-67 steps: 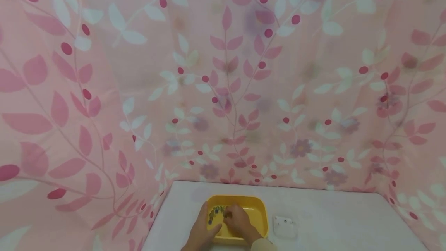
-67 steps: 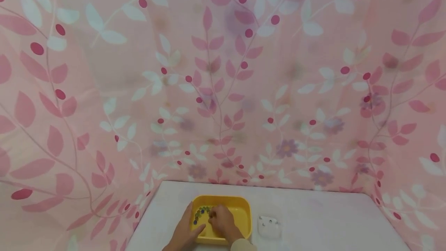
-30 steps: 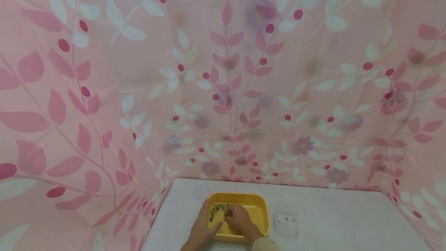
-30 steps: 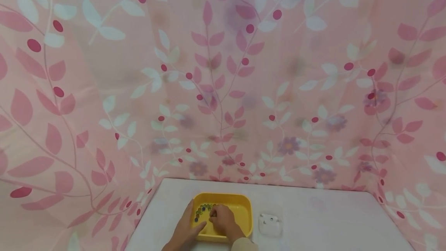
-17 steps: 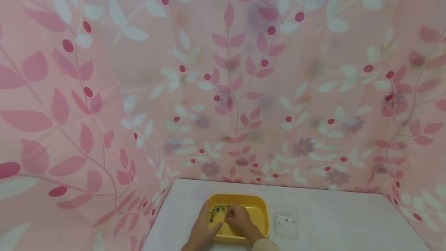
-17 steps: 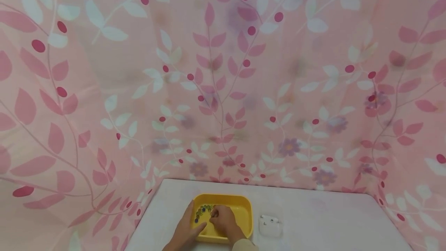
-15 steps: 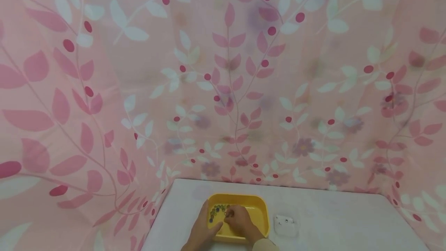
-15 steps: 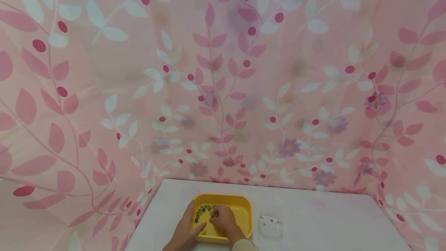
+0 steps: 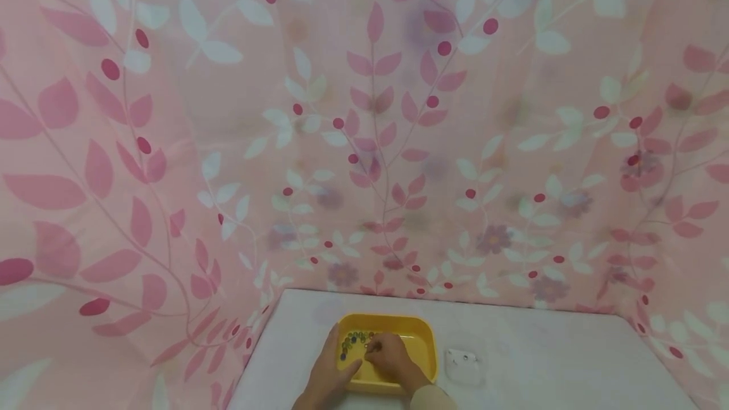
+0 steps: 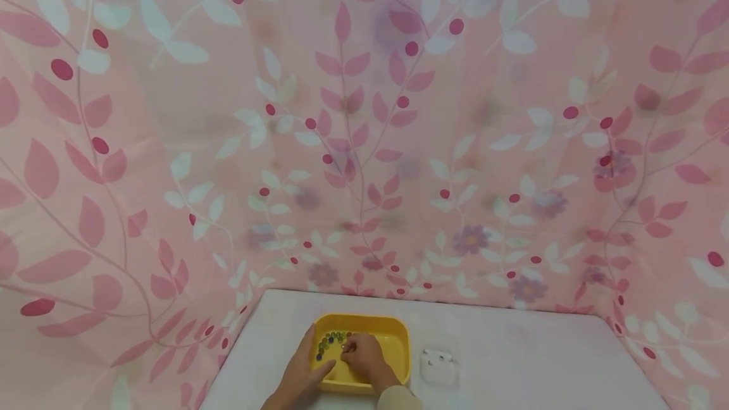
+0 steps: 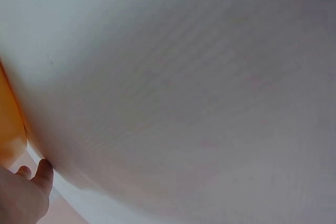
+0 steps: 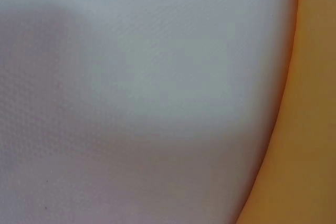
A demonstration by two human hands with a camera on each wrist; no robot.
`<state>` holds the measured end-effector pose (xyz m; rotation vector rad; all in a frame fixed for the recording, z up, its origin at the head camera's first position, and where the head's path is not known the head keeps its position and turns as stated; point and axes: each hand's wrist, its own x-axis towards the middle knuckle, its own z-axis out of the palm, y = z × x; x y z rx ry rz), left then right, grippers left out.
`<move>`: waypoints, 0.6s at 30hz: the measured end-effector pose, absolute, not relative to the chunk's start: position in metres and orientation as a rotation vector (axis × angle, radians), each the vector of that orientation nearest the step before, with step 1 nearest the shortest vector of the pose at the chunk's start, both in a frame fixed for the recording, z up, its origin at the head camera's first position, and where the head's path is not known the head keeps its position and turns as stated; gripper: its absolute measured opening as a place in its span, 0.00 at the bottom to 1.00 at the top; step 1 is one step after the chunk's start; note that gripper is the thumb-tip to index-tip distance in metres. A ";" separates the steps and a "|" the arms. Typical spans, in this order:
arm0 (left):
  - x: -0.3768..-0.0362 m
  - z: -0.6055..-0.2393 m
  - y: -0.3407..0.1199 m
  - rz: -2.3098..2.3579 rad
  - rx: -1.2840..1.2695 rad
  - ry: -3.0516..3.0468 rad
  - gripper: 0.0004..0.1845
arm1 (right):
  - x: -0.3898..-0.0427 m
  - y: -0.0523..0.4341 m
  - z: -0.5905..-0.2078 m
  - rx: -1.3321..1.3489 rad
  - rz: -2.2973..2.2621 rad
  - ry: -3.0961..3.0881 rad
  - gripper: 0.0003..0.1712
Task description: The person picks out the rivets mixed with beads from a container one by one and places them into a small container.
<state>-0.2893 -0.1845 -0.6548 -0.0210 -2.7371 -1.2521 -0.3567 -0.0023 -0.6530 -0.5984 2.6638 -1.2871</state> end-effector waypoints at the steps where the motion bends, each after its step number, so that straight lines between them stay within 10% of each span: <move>1: -0.291 -0.654 -0.185 -1.256 -0.023 -2.735 0.55 | -0.358 -0.003 -0.651 -0.608 -1.288 2.663 0.03; 18: -0.288 -0.656 -0.185 -1.307 0.035 -2.759 0.55 | -0.353 0.002 -0.650 -0.659 -1.329 2.604 0.03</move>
